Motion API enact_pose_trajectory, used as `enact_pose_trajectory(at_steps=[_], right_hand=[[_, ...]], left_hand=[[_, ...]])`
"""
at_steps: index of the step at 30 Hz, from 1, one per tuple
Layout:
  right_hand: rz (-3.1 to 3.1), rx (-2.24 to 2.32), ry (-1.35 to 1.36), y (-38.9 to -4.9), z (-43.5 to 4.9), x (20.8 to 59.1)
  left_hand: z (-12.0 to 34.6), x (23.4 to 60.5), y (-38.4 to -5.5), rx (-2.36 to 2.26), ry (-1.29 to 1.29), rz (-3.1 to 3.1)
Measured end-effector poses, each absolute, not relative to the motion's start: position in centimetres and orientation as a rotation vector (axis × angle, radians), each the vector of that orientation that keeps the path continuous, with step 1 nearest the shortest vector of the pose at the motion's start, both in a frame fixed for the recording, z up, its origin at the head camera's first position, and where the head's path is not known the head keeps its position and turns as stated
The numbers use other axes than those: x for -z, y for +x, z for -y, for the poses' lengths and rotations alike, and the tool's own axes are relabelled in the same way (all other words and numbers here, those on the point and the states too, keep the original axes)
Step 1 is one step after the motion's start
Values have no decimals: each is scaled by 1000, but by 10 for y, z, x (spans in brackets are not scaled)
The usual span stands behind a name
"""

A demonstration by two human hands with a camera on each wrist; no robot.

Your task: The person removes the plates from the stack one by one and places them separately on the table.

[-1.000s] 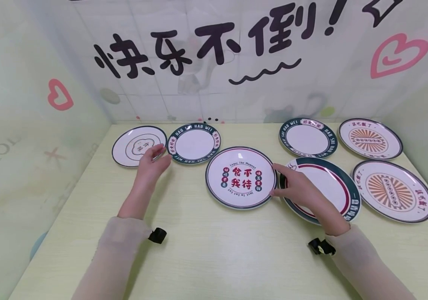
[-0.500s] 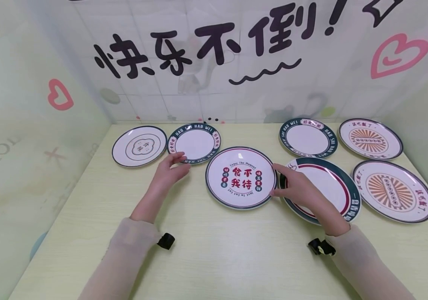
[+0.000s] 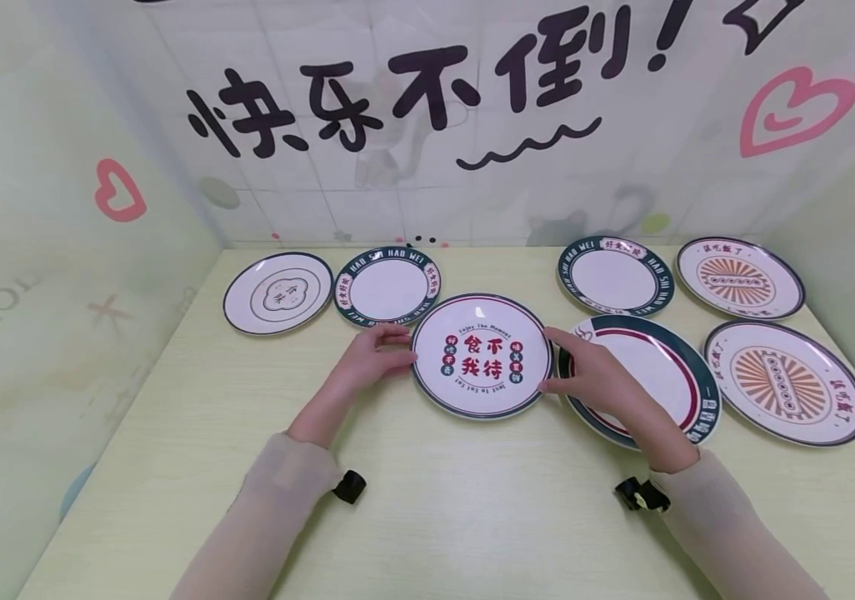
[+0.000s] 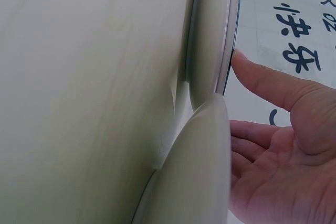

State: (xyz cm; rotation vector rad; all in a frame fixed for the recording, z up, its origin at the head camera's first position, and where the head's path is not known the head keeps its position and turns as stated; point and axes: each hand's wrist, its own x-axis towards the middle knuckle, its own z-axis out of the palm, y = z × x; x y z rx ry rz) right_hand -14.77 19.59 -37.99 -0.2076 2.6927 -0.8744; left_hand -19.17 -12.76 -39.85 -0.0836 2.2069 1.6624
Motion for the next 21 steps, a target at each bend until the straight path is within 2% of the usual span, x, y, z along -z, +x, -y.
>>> enact_pose_trajectory(at_steps=[13, 21], right_hand=[[-2687, 880, -212, -147, -194, 379], [-2703, 872, -215, -147, -196, 378]], left_hand=[[113, 397, -198, -1355, -101, -2394], [115, 393, -200, -1319, -146, -2430]])
